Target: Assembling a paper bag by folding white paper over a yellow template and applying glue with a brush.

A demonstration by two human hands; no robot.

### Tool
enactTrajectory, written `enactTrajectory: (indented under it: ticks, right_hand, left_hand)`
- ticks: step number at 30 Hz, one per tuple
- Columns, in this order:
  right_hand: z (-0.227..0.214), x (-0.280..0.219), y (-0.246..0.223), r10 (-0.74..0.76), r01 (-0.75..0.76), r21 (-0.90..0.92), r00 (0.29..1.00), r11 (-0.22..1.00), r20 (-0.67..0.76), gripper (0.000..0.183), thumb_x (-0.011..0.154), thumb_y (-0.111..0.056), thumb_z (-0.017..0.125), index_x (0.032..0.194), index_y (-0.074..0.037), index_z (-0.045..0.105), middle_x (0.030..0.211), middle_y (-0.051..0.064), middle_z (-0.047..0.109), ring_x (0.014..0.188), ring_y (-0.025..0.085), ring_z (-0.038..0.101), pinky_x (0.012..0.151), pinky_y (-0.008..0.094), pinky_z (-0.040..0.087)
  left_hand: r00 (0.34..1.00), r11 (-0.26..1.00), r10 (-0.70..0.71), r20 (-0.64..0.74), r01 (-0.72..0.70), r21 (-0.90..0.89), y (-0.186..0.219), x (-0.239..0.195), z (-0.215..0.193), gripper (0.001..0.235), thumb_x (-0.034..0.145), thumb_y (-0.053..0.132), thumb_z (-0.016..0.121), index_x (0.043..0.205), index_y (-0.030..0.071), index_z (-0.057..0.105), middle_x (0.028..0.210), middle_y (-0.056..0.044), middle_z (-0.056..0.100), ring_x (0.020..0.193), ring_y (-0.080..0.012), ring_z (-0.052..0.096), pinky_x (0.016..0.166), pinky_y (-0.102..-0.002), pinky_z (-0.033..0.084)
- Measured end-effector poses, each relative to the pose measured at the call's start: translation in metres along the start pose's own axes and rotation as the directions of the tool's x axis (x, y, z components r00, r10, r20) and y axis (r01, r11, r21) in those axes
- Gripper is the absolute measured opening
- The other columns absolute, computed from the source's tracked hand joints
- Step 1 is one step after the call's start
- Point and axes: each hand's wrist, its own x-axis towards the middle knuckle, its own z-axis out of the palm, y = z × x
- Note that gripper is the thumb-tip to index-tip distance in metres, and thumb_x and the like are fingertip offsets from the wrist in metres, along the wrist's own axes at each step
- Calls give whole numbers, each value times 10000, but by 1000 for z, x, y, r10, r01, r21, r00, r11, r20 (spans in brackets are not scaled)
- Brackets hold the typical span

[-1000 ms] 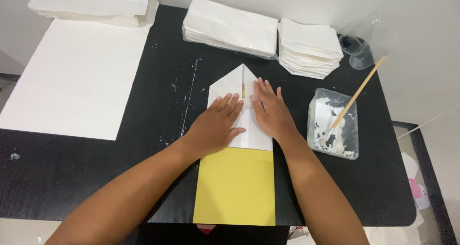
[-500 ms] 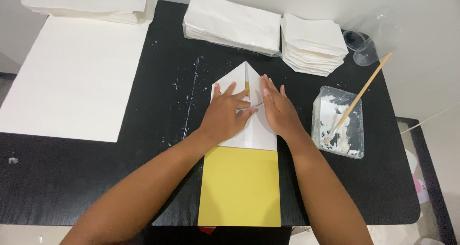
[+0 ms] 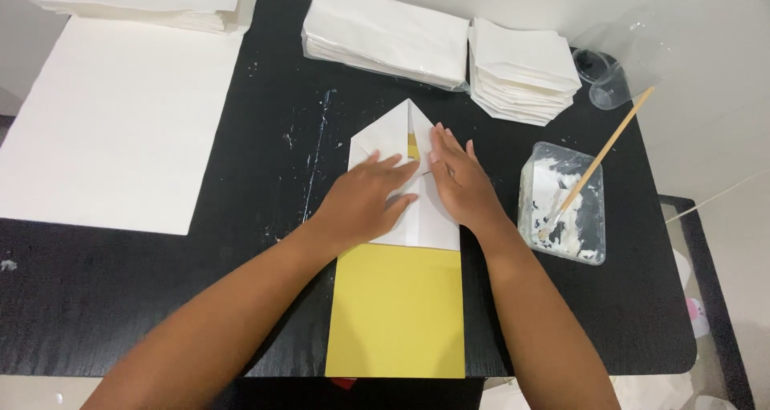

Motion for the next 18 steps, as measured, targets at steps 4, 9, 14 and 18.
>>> enactTrajectory:
  ticks: [4,9,14,18]
  right_hand:
    - [0,0,-8,33,-33,-27,999,999,10,589,1097,-411,398,1557,-43,384,1633,208,302,1540,307,211,1262,486,-50]
    - [2,2,-7,85,-84,-82,996,993,8,594,1095,-436,398,1553,-59,405,1636,183,310,1544,280,226,1269,470,-40]
    - [3,2,-19,130,-126,-167,991,978,12,653,1069,-489,449,1560,-62,396,1648,163,302,1553,242,209,1270,454,-46]
    - [4,2,-26,159,-150,-252,987,956,15,751,1023,-559,520,1570,-65,376,1656,155,295,1562,244,196,1267,471,-55]
  left_hand:
    - [994,1000,-6,106,6,7,7,-4,-9,569,1020,297,549,1530,70,437,1516,-195,505,1428,-314,454,1247,-462,261]
    - [988,981,-35,151,6,193,5,-5,-6,496,1012,331,568,1448,95,565,1491,-198,535,1461,-362,402,1249,-489,241]
    - [991,976,-14,134,-15,216,1,-6,-4,460,1012,323,577,1423,119,603,1461,-172,574,1445,-347,435,1242,-493,252]
    - [984,978,-34,174,-4,211,6,-7,-11,457,1013,327,554,1411,108,609,1458,-161,574,1448,-328,433,1238,-488,268]
